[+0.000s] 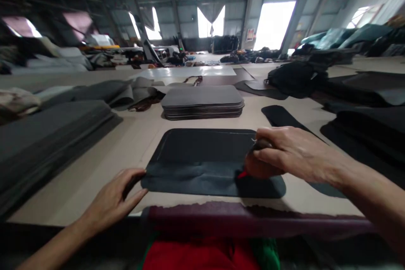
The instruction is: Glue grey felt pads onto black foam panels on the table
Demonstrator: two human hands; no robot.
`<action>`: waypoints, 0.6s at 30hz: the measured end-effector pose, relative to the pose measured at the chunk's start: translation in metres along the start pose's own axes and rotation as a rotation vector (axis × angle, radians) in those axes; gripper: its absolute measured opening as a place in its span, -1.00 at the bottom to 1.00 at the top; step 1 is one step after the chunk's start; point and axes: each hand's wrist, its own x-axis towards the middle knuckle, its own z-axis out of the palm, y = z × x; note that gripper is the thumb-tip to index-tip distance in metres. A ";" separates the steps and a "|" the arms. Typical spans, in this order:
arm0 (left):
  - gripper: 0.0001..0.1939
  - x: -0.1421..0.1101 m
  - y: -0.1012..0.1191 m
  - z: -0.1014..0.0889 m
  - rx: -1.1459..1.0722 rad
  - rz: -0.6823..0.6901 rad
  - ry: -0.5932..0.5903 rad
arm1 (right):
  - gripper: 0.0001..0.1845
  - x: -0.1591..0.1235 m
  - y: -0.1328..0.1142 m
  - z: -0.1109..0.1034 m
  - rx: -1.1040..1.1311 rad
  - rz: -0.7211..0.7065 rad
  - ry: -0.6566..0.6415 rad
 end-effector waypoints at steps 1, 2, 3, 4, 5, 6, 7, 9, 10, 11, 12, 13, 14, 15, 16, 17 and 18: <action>-0.58 0.000 -0.001 0.001 0.008 0.001 0.004 | -0.72 -0.005 0.007 -0.001 -0.009 0.028 -0.001; -0.57 0.000 -0.002 0.001 0.014 0.002 0.009 | -0.68 -0.010 0.014 -0.002 -0.022 0.057 0.005; -0.57 0.000 -0.003 0.002 0.019 0.003 0.013 | -0.65 -0.014 0.021 -0.003 -0.036 0.083 0.011; -0.56 0.000 -0.004 0.002 0.023 0.002 0.018 | -0.63 -0.019 0.028 -0.004 -0.051 0.108 0.018; -0.55 0.000 -0.005 0.003 0.027 0.002 0.023 | -0.62 -0.023 0.034 -0.005 -0.063 0.130 0.028; -0.54 0.000 -0.006 0.003 0.028 0.004 0.029 | -0.61 -0.027 0.040 -0.005 -0.069 0.148 0.041; -0.54 0.000 -0.007 0.004 0.028 0.009 0.031 | -0.61 -0.031 0.045 -0.006 -0.067 0.165 0.052; -0.55 -0.001 -0.010 0.005 0.027 0.011 0.036 | -0.62 -0.039 0.055 -0.006 -0.034 0.210 0.063; -0.55 -0.001 -0.012 0.005 0.029 0.010 0.039 | -0.63 -0.042 0.059 -0.007 -0.009 0.240 0.071; -0.56 -0.001 -0.013 0.006 0.030 0.010 0.040 | -0.64 -0.046 0.062 -0.007 0.017 0.265 0.079; -0.56 -0.001 -0.014 0.007 0.033 0.014 0.042 | -0.66 -0.049 0.065 -0.007 0.046 0.285 0.091; -0.56 -0.002 -0.015 0.007 0.036 0.019 0.046 | -0.67 -0.053 0.067 -0.006 0.074 0.303 0.105; -0.56 -0.001 -0.015 0.008 0.040 0.024 0.050 | -0.68 -0.056 0.069 -0.006 0.102 0.316 0.119; -0.55 -0.001 -0.016 0.009 0.043 0.027 0.054 | -0.68 -0.059 0.070 -0.006 0.129 0.326 0.133; -0.55 -0.001 -0.016 0.009 0.046 0.028 0.055 | -0.68 -0.062 0.071 -0.005 0.154 0.335 0.139; -0.55 -0.001 -0.016 0.009 0.050 0.027 0.055 | -0.68 -0.065 0.073 -0.004 0.175 0.343 0.140; -0.55 -0.001 -0.016 0.009 0.052 0.025 0.050 | -0.67 -0.068 0.074 -0.003 0.171 0.345 0.164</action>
